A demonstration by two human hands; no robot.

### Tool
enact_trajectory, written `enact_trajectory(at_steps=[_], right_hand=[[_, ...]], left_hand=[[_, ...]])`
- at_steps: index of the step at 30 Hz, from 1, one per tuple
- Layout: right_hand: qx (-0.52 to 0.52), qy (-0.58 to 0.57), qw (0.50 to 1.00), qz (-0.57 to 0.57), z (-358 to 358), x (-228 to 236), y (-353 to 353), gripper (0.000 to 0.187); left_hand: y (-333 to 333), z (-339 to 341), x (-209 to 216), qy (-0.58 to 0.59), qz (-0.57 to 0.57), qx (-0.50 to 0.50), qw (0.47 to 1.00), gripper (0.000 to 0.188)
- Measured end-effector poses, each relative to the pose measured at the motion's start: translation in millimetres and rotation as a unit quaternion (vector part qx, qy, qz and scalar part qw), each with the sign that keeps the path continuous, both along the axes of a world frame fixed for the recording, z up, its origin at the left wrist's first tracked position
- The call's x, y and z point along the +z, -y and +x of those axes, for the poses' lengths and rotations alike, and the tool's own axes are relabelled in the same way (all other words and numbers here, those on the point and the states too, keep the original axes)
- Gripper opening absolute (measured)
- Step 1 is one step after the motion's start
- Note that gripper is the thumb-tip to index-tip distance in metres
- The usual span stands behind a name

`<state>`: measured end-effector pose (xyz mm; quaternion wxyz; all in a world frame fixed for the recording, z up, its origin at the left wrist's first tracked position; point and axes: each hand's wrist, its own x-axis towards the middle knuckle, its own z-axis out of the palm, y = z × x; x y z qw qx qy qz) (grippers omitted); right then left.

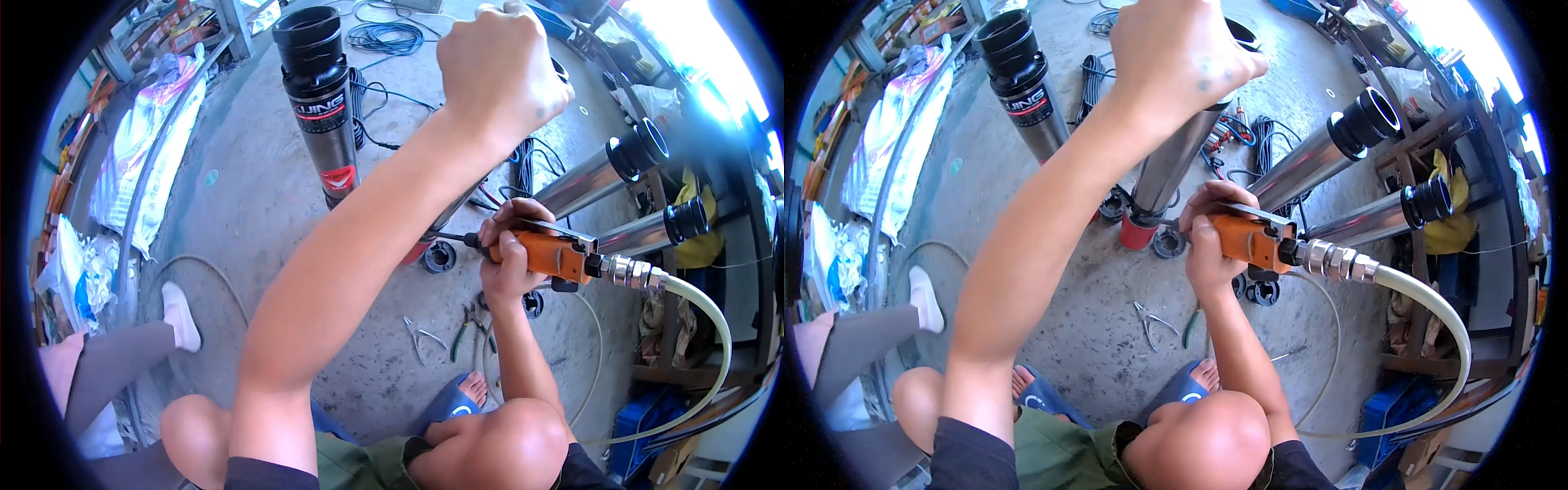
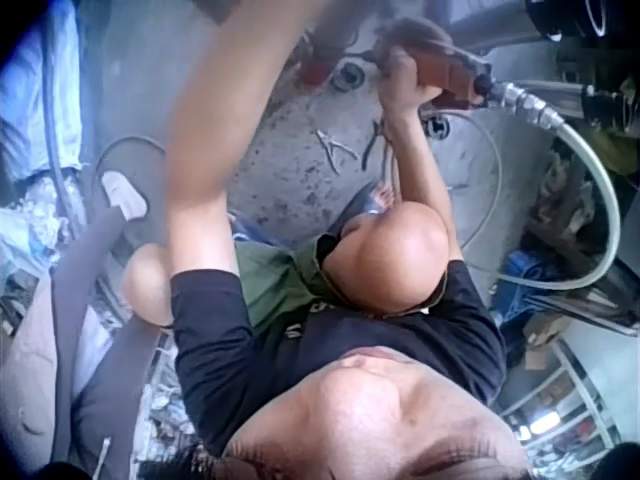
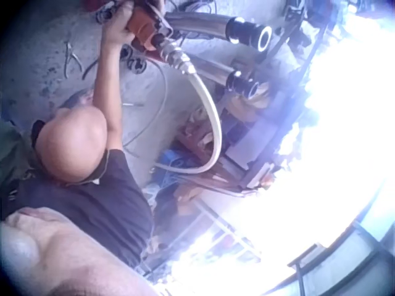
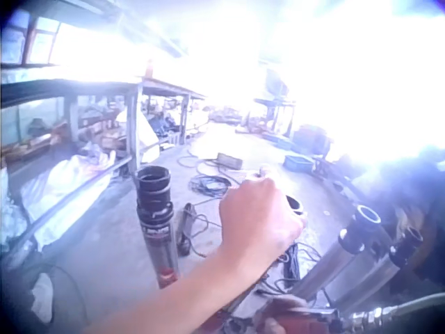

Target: The person assembles several large cylindrical pumps by inserting internal components, attaching end caps, and securing them using an air-powered screwdriver while working on the floor.

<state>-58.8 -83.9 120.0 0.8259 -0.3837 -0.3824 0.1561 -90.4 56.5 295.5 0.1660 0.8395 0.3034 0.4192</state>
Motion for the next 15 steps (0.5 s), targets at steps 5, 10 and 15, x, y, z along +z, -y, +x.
enact_trajectory(at_steps=[5, 10, 15], right_hand=[[0.062, 0.048, 0.997, -0.027, 0.5, -2.3, -8.4, 0.04], [0.078, 0.077, 0.987, -0.115, -7.2, 21.3, -14.4, 0.037], [0.088, 0.109, 0.984, -0.11, -6.5, 16.1, -14.2, 0.035]], left_hand=[[-7.6, 22.2, -22.8, 0.077, 0.1, 0.087, 0.988, 0.053], [-9.2, 30.1, -19.9, 0.041, 0.072, 0.073, 0.994, 0.055], [-11.8, 31.5, -18.6, 0.029, 0.059, 0.084, 0.994, 0.057]])
